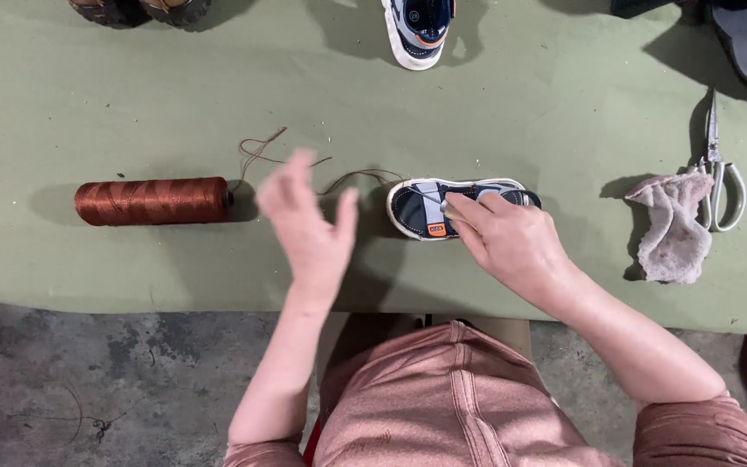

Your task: Sewing a strap onto a sandal using a stitching awl and thread at a workbench.

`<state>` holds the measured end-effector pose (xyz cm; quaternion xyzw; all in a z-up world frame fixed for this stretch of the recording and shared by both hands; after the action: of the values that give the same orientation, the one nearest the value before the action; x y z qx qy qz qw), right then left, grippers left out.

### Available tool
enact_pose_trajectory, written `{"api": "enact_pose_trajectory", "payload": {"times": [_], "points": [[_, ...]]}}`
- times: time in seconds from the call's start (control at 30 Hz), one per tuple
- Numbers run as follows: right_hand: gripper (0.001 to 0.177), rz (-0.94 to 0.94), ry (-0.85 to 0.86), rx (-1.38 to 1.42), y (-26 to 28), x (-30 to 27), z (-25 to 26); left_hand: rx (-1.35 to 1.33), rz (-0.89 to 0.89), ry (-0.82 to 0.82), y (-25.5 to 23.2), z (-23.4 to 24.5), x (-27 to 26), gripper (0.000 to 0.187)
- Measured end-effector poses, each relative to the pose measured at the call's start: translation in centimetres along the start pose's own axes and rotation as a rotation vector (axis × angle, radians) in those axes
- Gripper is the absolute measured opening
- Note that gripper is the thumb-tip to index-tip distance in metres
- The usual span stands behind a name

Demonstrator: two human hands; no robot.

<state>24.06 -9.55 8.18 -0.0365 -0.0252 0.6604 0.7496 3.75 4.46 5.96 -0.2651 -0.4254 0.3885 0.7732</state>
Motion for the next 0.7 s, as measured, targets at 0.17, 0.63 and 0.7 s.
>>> {"api": "enact_pose_trajectory", "payload": {"times": [0.17, 0.63, 0.7], "points": [[0.033, 0.003, 0.055, -0.026, 0.2, 0.2, -0.9, -0.127, 0.069, 0.268, 1.6, -6.9, -3.5, 0.033], [0.034, 0.01, 0.045, -0.015, 0.4, 0.2, -1.1, -0.005, 0.085, 0.308, 2.5, -9.6, -4.3, 0.026], [0.033, -0.002, 0.035, -0.038, 1.2, 0.1, -0.5, -0.015, 0.096, 0.306, 2.4, -9.5, -4.2, 0.025]]}}
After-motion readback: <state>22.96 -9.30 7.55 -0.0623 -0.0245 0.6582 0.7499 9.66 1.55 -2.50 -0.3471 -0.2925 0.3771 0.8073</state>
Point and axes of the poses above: each hand's wrist, its own x-axis towards the middle knuckle, its own z-axis out of the back of the hand, y = z × x, the point moved 8 cm from there along x, towards the middle knuckle, and after that the axes turned 9 degrees about -x, right-handed, at the moved point
